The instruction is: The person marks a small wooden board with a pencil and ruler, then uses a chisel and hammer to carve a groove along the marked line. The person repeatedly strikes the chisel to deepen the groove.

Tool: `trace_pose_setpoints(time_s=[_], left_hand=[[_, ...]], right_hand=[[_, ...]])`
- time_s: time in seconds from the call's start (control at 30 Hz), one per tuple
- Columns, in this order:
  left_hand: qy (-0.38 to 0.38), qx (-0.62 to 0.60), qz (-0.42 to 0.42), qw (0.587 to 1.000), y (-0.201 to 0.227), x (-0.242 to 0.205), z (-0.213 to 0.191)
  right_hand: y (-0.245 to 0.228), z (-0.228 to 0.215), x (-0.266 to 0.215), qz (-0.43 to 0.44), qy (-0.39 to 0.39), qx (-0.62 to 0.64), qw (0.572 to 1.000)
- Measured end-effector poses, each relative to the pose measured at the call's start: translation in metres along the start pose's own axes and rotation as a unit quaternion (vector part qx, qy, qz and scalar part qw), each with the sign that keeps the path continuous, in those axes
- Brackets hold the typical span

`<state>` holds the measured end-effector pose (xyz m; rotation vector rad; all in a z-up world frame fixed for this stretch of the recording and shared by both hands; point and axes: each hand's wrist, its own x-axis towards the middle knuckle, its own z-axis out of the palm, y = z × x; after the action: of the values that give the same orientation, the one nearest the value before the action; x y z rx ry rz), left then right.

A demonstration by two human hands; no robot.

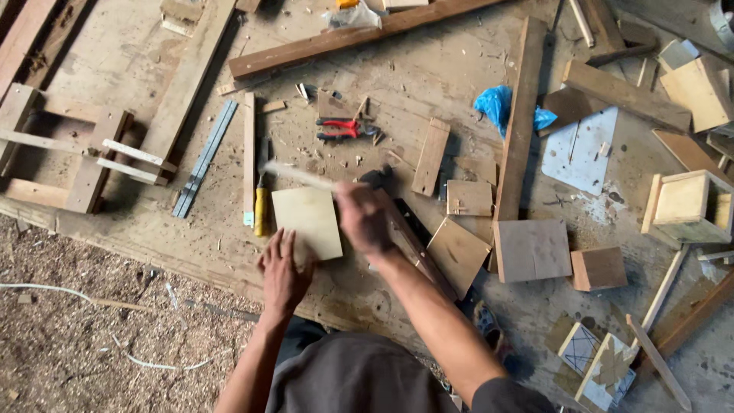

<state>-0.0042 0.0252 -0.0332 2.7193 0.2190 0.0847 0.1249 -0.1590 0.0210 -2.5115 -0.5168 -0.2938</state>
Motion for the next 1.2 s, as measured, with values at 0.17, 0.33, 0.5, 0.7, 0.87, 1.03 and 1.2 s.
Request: trace_pose_setpoints(time_s=[0.17,0.33,0.5,0.7,0.87,1.03,1.2], left_hand=[[-0.011,0.041,0.005,0.999,0.020,-0.009,-0.004],[0.004,0.041,0.025,0.999,0.017,-0.014,-0.003],[-0.018,0.014,0.050,0.998,0.015,-0.012,-0.002],[-0.095,-0.027,0.132,0.986,0.037,-0.021,-0.001],[-0.107,-0.022,0.155,0.982,0.040,-0.018,-0.012],[-0.155,0.003,0.142,0.978,0.039,-0.014,-0.025],[-0.194,0.009,0.120,0.974,0.038,-0.009,-0.032]], right_hand=[[-0.015,0.028,-0.019,-0.103,0.141,0.102,0.979],[0.073,0.031,-0.029,0.269,0.212,0.242,0.908],[0.170,0.011,-0.038,0.510,0.307,0.525,0.608],[0.230,-0.001,-0.069,0.478,0.429,0.572,0.511],[0.248,0.020,-0.072,0.400,0.436,0.558,0.583],[0.186,0.038,-0.075,0.377,0.362,0.214,0.825],[0.077,0.041,-0.075,0.216,0.219,0.009,0.952]])
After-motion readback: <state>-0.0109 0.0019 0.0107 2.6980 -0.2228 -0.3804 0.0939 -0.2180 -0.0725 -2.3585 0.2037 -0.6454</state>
